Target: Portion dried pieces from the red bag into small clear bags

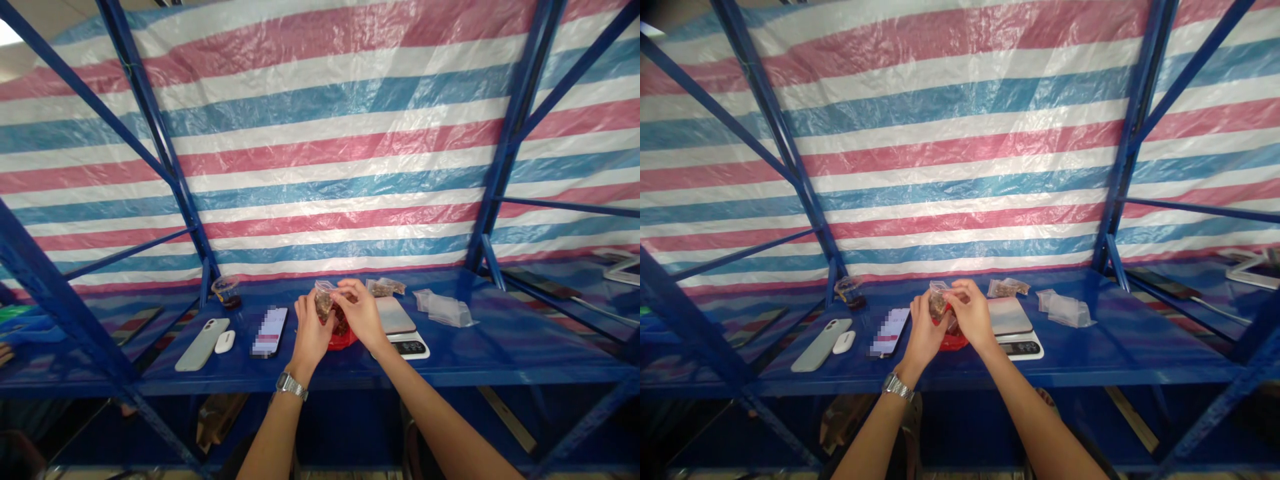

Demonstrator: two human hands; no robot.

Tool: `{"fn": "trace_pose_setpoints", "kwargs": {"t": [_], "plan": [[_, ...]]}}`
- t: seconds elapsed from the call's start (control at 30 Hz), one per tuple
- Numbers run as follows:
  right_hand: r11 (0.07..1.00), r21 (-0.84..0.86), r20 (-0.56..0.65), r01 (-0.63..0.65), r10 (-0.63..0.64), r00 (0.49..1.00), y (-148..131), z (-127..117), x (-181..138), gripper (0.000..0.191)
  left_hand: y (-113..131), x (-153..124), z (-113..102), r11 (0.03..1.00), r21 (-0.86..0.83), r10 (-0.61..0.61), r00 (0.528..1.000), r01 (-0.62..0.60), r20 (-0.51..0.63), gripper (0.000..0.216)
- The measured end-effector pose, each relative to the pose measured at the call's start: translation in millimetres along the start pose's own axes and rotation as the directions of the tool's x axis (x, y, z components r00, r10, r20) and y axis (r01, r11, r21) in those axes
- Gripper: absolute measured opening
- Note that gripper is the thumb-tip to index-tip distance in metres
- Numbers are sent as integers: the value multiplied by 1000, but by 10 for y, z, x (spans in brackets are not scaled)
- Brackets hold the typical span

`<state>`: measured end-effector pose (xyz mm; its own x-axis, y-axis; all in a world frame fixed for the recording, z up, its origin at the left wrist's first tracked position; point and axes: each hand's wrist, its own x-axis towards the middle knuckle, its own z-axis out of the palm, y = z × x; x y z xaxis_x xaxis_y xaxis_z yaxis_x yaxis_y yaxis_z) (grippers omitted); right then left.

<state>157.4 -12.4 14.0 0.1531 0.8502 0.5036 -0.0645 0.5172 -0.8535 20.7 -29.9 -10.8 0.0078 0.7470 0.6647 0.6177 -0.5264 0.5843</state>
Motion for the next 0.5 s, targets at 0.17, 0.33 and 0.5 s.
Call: {"fn": "trace_pose_setpoints", "kwargs": {"t": [0.17,0.33,0.5], "plan": [[997,41,6,-70,70,998,25,-2,24,31,25,-17,29,999,-40,-20,999,19,-26,68],[999,-32,-71,-32,30,997,-15,-70,59,28,11,29,78,971,-222,-97,994,86,-39,65],[999,47,-185,-8,17,983,-21,-94,91,32,63,89,92,853,-484,-192,980,196,58,51]]}}
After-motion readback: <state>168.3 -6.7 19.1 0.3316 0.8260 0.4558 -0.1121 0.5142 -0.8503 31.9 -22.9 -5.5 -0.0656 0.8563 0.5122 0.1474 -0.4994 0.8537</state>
